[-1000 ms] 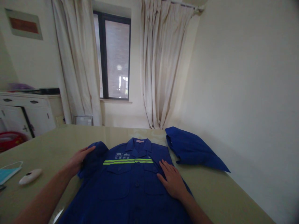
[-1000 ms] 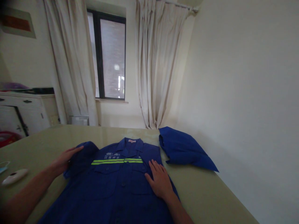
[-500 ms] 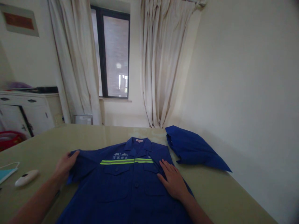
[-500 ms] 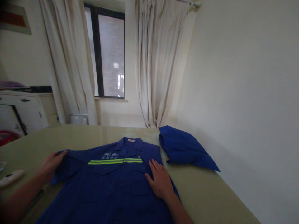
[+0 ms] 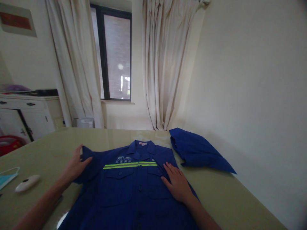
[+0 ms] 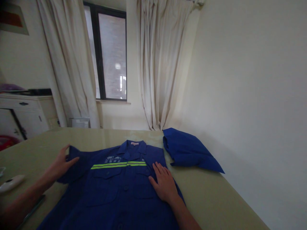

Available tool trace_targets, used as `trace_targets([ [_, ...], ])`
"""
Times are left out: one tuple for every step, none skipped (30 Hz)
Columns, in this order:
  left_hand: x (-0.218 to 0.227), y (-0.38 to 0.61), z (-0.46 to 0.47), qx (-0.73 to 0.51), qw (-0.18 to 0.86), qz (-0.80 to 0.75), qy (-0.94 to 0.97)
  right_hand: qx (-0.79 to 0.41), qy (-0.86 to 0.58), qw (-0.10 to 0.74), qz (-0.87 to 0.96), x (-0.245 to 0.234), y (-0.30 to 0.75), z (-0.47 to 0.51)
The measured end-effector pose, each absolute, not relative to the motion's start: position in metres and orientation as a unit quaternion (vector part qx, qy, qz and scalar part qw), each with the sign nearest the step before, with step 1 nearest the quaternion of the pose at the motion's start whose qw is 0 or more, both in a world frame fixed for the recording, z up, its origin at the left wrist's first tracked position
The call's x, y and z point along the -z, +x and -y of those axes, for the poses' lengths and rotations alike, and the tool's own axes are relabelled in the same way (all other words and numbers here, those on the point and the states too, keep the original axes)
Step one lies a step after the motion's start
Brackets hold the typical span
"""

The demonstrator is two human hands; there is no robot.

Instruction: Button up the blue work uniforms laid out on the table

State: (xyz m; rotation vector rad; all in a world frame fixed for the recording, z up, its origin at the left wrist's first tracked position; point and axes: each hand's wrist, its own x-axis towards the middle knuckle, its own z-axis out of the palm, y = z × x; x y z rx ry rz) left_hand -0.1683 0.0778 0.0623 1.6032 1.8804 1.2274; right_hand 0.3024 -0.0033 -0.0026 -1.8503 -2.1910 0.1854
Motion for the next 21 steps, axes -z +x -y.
trace_targets([
  [-0.071,-0.152,-0.072,-0.442,0.26,-0.628,0.586,-0.063,-0.638,0.135,0.755,0.002,0.302,0.003],
  [-0.08,-0.135,-0.066,-0.417,0.335,-0.57,0.623,-0.062,-0.638,0.136,0.755,0.002,0.302,0.003],
  [-0.087,-0.118,-0.06,-0.381,0.39,-0.528,0.652,-0.06,-0.638,0.137,0.755,0.002,0.302,0.003],
  [-0.092,-0.103,-0.056,-0.337,0.417,-0.503,0.678,-0.06,-0.638,0.138,0.755,0.002,0.301,0.004],
  [-0.094,-0.09,-0.054,-0.306,0.407,-0.491,0.707,-0.059,-0.638,0.14,0.755,0.001,0.301,0.004],
  [-0.091,-0.08,-0.053,-0.287,0.369,-0.494,0.733,-0.059,-0.637,0.142,0.755,0.001,0.301,0.004],
  [-0.084,-0.073,-0.054,-0.279,0.31,-0.503,0.757,-0.059,-0.637,0.143,0.755,0.001,0.301,0.004],
  [-0.074,-0.068,-0.055,-0.276,0.24,-0.517,0.774,-0.059,-0.638,0.143,0.754,0.0,0.301,0.005],
  [-0.061,-0.066,-0.057,-0.266,0.177,-0.533,0.784,-0.06,-0.638,0.142,0.754,0.0,0.301,0.005],
  [-0.046,-0.065,-0.059,-0.241,0.13,-0.549,0.79,-0.062,-0.638,0.14,0.755,0.0,0.301,0.005],
  [-0.031,-0.066,-0.06,-0.202,0.103,-0.567,0.792,-0.064,-0.637,0.137,0.756,0.0,0.301,0.005],
  [-0.017,-0.067,-0.06,-0.161,0.087,-0.578,0.795,-0.065,-0.636,0.133,0.757,0.0,0.302,0.004],
  [-0.005,-0.07,-0.06,-0.131,0.076,-0.587,0.796,-0.066,-0.634,0.13,0.759,0.0,0.302,0.003],
  [0.004,-0.073,-0.06,-0.108,0.071,-0.593,0.795,-0.067,-0.632,0.126,0.762,0.0,0.303,0.001],
  [0.01,-0.076,-0.061,-0.095,0.067,-0.597,0.794,-0.068,-0.63,0.123,0.764,0.0,0.303,-0.002],
  [0.014,-0.08,-0.063,-0.088,0.064,-0.603,0.79,-0.068,-0.629,0.12,0.765,0.0,0.304,-0.005],
  [0.015,-0.083,-0.065,-0.081,0.064,-0.609,0.786,-0.068,-0.629,0.117,0.766,-0.001,0.304,-0.009],
  [0.014,-0.086,-0.069,-0.074,0.066,-0.615,0.782,-0.069,-0.628,0.114,0.766,-0.001,0.303,-0.014],
  [0.013,-0.088,-0.074,-0.066,0.067,-0.621,0.778,-0.07,-0.629,0.111,0.767,-0.002,0.303,-0.02],
  [0.012,-0.09,-0.079,-0.058,0.066,-0.627,0.774,-0.071,-0.629,0.108,0.766,-0.003,0.302,-0.026],
  [0.012,-0.092,-0.084,-0.049,0.061,-0.633,0.77,-0.073,-0.63,0.106,0.766,-0.003,0.301,-0.032],
])
